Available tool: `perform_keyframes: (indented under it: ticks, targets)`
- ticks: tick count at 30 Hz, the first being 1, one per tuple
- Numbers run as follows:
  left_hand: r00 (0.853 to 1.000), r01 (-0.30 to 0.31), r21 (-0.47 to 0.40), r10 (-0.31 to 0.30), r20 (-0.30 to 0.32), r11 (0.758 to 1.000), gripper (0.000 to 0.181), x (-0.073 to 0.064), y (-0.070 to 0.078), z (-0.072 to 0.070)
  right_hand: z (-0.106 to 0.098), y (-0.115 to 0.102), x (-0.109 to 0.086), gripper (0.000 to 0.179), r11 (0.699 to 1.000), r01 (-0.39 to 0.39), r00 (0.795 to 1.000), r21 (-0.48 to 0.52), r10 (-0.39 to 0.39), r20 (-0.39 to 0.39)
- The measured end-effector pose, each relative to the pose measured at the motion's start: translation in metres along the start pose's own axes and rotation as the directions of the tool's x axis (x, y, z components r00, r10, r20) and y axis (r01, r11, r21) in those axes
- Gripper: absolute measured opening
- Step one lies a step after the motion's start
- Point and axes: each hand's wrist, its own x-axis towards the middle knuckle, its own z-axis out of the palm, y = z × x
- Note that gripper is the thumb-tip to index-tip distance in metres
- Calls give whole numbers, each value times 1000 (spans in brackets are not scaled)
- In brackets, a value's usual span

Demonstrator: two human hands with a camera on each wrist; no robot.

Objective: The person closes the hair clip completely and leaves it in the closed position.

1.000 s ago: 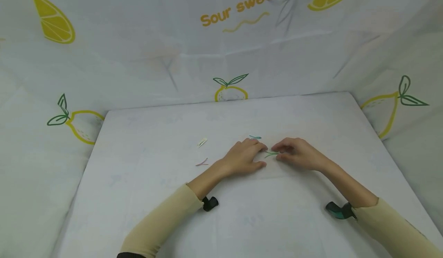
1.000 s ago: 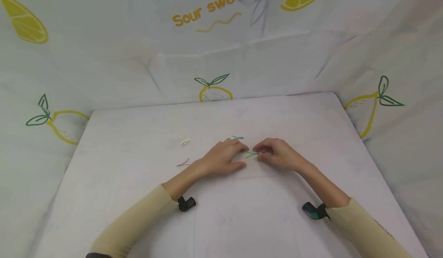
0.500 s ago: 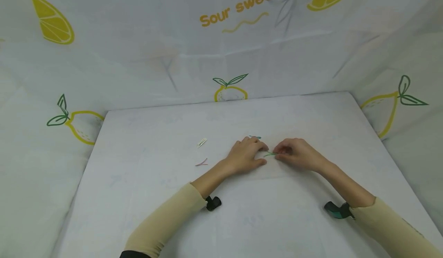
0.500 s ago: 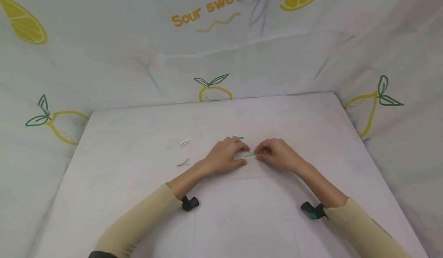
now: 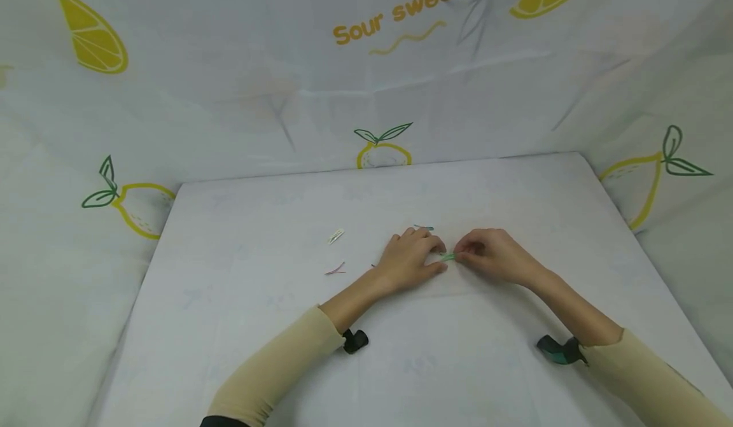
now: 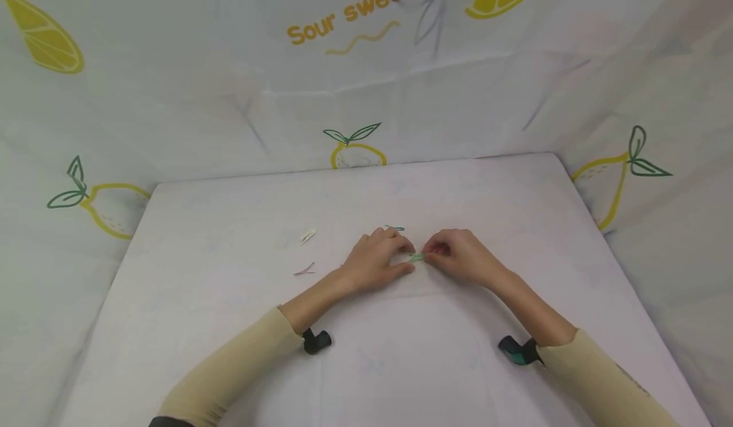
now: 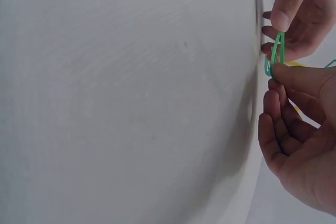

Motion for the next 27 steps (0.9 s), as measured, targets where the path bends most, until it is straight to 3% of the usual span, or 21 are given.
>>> perform_keyframes:
  ticks: [6,12,17,27]
  targets:
    - [999,-11,-67,8,-52,998,29,-2,-2,-1,-3,-2,-2,8,999,43,999,17,-42,-35]
    - [995,-29,-208,9,-95,978,24,-6,-4,-9,-6,-9,-3,10,997,82,995,16,-80,-66]
    - [993,-45,-310,9,-117,950,23,-9,-7,-13,-6,-13,-3,8,993,116,989,25,-113,-95]
    - [989,-51,-491,-23,-145,870,16,-14,-13,-16,-5,-20,-3,11,992,124,985,16,-121,-124]
